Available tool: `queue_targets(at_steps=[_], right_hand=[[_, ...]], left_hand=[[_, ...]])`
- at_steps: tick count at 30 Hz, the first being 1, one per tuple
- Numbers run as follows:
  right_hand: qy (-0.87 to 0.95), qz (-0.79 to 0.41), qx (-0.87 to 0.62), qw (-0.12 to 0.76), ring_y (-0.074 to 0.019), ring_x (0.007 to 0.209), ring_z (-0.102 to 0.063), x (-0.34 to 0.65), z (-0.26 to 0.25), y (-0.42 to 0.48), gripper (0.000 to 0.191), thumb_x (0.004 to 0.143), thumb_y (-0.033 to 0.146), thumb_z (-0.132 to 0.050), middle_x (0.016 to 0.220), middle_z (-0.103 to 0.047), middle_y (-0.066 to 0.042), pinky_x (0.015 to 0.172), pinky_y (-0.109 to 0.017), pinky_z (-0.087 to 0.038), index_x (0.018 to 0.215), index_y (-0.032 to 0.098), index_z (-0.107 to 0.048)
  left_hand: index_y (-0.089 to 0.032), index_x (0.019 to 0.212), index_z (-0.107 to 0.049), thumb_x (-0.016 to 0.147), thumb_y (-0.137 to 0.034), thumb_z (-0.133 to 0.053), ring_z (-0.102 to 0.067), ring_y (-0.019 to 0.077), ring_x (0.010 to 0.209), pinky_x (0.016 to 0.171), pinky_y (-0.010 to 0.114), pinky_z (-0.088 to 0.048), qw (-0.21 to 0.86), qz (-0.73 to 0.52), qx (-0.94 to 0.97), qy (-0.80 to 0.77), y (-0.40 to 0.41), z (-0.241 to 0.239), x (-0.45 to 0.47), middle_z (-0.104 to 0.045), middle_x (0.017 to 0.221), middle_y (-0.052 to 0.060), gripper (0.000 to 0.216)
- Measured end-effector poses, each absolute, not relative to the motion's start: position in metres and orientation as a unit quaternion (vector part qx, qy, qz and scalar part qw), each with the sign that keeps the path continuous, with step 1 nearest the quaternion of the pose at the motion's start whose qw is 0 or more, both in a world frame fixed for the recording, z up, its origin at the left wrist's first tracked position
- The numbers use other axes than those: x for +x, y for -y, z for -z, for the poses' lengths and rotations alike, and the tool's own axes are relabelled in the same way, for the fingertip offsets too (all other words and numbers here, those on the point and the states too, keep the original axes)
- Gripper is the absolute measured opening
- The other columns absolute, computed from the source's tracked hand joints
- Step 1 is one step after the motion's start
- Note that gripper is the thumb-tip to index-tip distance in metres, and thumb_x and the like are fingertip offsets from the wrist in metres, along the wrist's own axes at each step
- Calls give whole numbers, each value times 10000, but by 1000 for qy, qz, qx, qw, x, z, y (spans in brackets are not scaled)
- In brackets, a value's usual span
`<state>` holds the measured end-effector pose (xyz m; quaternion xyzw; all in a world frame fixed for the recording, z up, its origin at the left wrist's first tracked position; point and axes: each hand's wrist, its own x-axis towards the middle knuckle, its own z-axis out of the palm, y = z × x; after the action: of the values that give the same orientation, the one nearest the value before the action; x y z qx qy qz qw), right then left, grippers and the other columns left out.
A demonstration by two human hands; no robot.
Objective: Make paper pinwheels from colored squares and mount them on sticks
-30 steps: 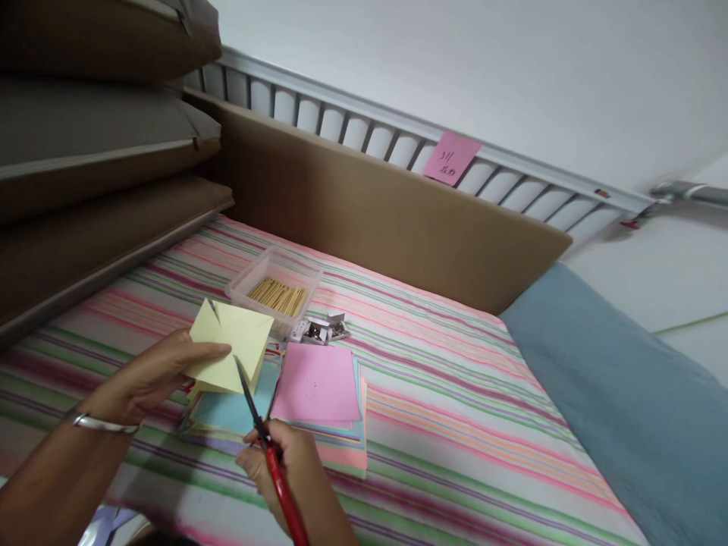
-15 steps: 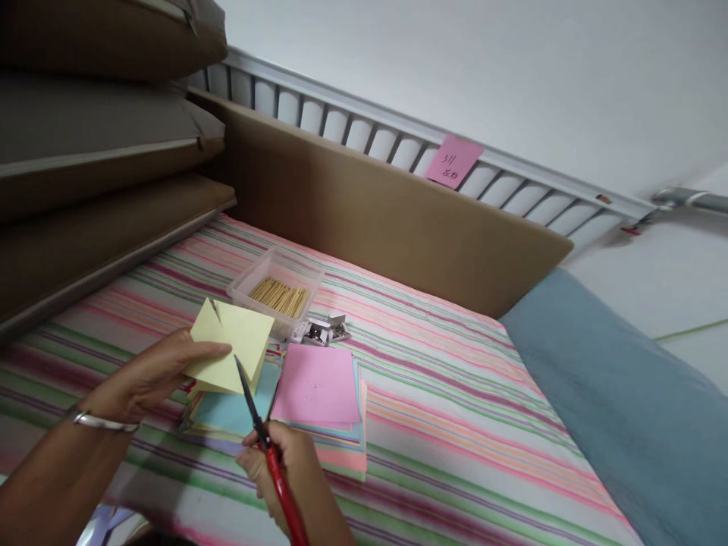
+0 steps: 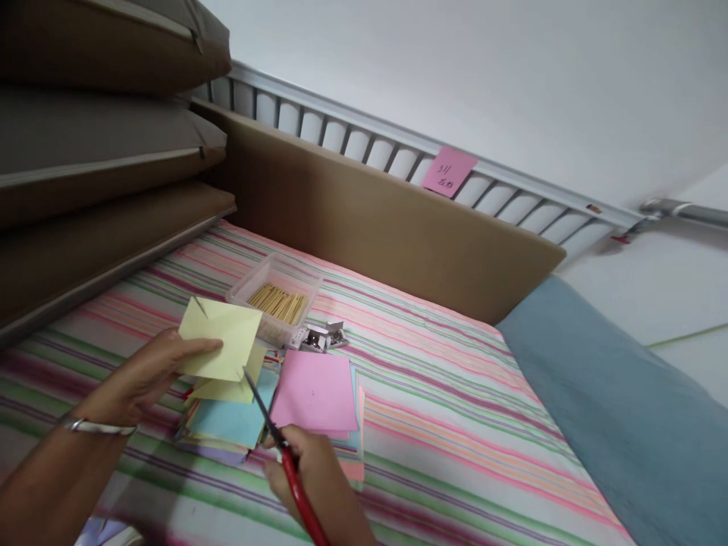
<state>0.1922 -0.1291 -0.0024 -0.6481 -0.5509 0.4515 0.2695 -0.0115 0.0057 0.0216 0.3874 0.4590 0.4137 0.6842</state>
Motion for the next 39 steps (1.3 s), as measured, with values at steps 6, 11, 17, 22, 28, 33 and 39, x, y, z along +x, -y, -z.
queue_targets(at_steps=[6,11,17,22,28,33,39], right_hand=[[484,-443,-591,469,-148,657,-553,226,2,126,424,753,304,-601,794,-575,-19,610,-272,-456,1153,215,-493],[479,-473,-532,513,-143,710,-555,222,4,125,418,732,314,-628,902,-564,-27,608,-254,-458,1106,217,-466],[423,-443,-579,539,-94,500,-479,220,1,124,304,691,210,-596,695,-538,43,427,-185,-368,974,207,-483],[349,-382,-539,664,-111,513,-516,223,5,123,311,765,290,-575,735,-554,27,422,-204,-412,1041,214,-453],[351,-337,-543,685,-145,725,-587,210,12,116,291,770,278,-600,898,-609,-20,636,-257,-504,1032,206,-497],[390,-398,-565,609,-128,618,-550,207,27,118,393,750,428,-643,728,-551,11,561,-237,-467,1045,202,-517],[482,-526,-536,452,-69,414,-414,195,26,131,616,682,685,-579,601,-542,2,374,-184,-292,985,148,-588]], left_hand=[[-120,845,-732,565,-215,-727,-652,246,596,541,294,-478,755,-264,447,-400,9,-21,7,-726,688,93,295],[-118,812,-744,610,-164,-660,-644,221,589,542,258,-445,749,-144,542,-351,30,-8,42,-732,698,86,224],[-114,800,-731,667,-235,-699,-623,180,572,532,241,-447,779,-150,516,-324,33,-8,59,-722,691,83,182],[-171,818,-713,702,-265,-712,-654,162,680,591,224,-504,826,-304,352,-318,44,-4,80,-729,796,52,150],[-132,942,-703,672,-250,-739,-679,202,826,772,251,-513,813,-370,295,-338,63,5,107,-743,896,85,297],[-91,1008,-670,620,-231,-762,-693,228,745,663,265,-529,738,-448,330,-382,24,1,70,-746,847,106,423],[-86,845,-695,586,-220,-764,-675,223,585,533,271,-522,700,-423,364,-446,-6,-13,14,-736,694,99,300]])
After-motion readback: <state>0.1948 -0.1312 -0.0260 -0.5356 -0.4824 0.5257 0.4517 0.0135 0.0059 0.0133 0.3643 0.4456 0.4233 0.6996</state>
